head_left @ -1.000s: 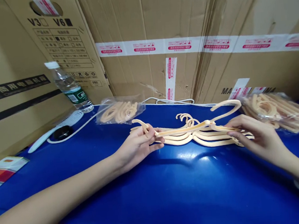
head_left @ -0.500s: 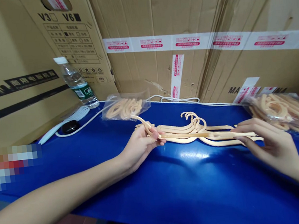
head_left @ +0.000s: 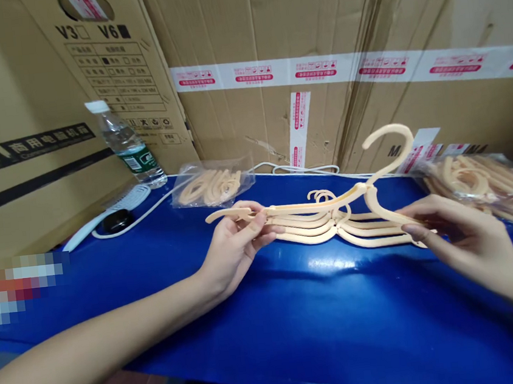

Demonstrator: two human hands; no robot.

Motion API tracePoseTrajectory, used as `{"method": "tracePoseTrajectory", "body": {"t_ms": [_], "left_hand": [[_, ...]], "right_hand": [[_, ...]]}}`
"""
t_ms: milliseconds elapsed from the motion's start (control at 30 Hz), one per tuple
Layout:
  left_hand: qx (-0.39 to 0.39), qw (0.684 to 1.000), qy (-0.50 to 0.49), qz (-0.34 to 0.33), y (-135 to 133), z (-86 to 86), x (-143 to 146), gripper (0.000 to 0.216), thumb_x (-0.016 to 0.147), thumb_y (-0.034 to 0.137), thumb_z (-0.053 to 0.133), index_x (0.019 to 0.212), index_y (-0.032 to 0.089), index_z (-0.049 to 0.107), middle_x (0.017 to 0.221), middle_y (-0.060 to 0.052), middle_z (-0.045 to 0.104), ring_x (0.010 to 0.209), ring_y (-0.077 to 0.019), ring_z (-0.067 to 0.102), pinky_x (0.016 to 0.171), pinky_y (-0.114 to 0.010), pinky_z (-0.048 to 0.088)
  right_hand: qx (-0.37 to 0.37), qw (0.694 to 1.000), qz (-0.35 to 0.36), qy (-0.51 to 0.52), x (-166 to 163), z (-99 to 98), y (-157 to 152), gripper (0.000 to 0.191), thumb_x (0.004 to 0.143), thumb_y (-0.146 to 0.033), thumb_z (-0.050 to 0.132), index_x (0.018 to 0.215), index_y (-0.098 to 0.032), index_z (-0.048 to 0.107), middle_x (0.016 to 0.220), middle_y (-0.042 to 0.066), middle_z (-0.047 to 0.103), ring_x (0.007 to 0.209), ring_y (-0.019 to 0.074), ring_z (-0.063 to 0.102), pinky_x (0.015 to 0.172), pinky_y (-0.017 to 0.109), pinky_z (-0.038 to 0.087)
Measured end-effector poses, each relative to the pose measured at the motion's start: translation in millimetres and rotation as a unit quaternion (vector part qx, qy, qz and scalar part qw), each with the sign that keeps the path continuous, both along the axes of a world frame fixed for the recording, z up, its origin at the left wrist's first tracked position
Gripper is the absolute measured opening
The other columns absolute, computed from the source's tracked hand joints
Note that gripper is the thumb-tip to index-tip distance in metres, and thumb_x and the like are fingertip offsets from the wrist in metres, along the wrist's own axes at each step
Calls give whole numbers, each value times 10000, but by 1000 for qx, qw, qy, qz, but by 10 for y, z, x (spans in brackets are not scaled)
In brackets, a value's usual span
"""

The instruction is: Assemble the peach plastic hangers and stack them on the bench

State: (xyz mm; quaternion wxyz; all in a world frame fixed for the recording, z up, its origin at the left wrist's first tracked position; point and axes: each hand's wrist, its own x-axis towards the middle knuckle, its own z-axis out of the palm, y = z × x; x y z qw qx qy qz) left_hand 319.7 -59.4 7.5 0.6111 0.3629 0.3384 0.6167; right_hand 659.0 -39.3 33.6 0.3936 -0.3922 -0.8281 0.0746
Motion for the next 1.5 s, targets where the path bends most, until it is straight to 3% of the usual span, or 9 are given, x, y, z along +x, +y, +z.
{"method": "tracePoseTrajectory", "body": {"t_ms": [133,200,300,400,500,933,1067,1300,1500], "left_hand": [[60,974,190,-106,-194,-38,76,176,922,279,678,1056,185,616,1078,-106,764,758,-180,758,657,-264,618],[207,904,335,-165,-326,-78,98,182,895,193,672,1077,187,669,1133,-132,758,977,-257,752,847,-377,624],[408,750,474,-215,-487,-127,87,262,895,128,652,1115,248,729,1275,-117,717,1232,-325,657,1086,-493,499],[482,641,563,-199,-533,-149,59,328,972,199,582,1284,244,673,1402,-131,627,1286,-347,617,1100,-507,475],[490,591,623,-149,-475,-168,54,439,985,333,569,1365,116,610,1453,-230,555,1320,-448,557,1060,-609,459],[401,575,699,-141,-352,-219,39,605,970,524,557,1400,98,567,1497,-255,505,1364,-451,483,1123,-632,350],[387,615,672,-144,-240,-204,10,588,961,510,577,1446,182,528,1506,-199,517,1369,-399,486,1131,-580,364],[351,668,639,-151,48,-215,-32,602,960,480,590,1478,189,495,1548,-185,473,1455,-369,409,1205,-565,289],[318,663,660,-151,168,-274,-58,617,967,512,566,1493,203,474,1615,-176,373,1523,-353,299,1243,-579,197]], "right_hand": [[-123,990,-22,63,117,46,1,244,893,-448,739,1010,-245,671,746,7,679,575,158,639,483,226,503],[-171,985,0,35,178,62,19,255,900,-469,727,986,-238,662,715,7,664,587,163,634,483,225,491],[-206,978,27,-35,243,52,66,260,915,-475,710,933,-221,661,762,23,672,626,165,635,516,235,490],[-219,971,41,-91,272,15,115,281,927,-479,695,877,-205,658,820,48,687,692,188,654,584,262,521],[-201,968,50,-144,276,-17,140,277,933,-465,682,850,-202,658,827,56,689,706,201,650,624,291,525],[-107,967,54,-227,215,-61,148,165,930,-333,616,836,-212,676,848,64,652,733,205,635,651,307,509],[-89,972,34,-213,233,-140,204,188,949,-327,590,830,-208,674,752,37,637,597,167,583,557,275,452],[5,977,-38,-207,182,-297,419,121,921,-285,579,843,-214,639,834,70,646,706,224,636,619,325,502],[52,978,-31,-200,196,-406,533,158,960,-238,525,969,-196,677,1021,119,698,945,295,679,848,457,558]]}}
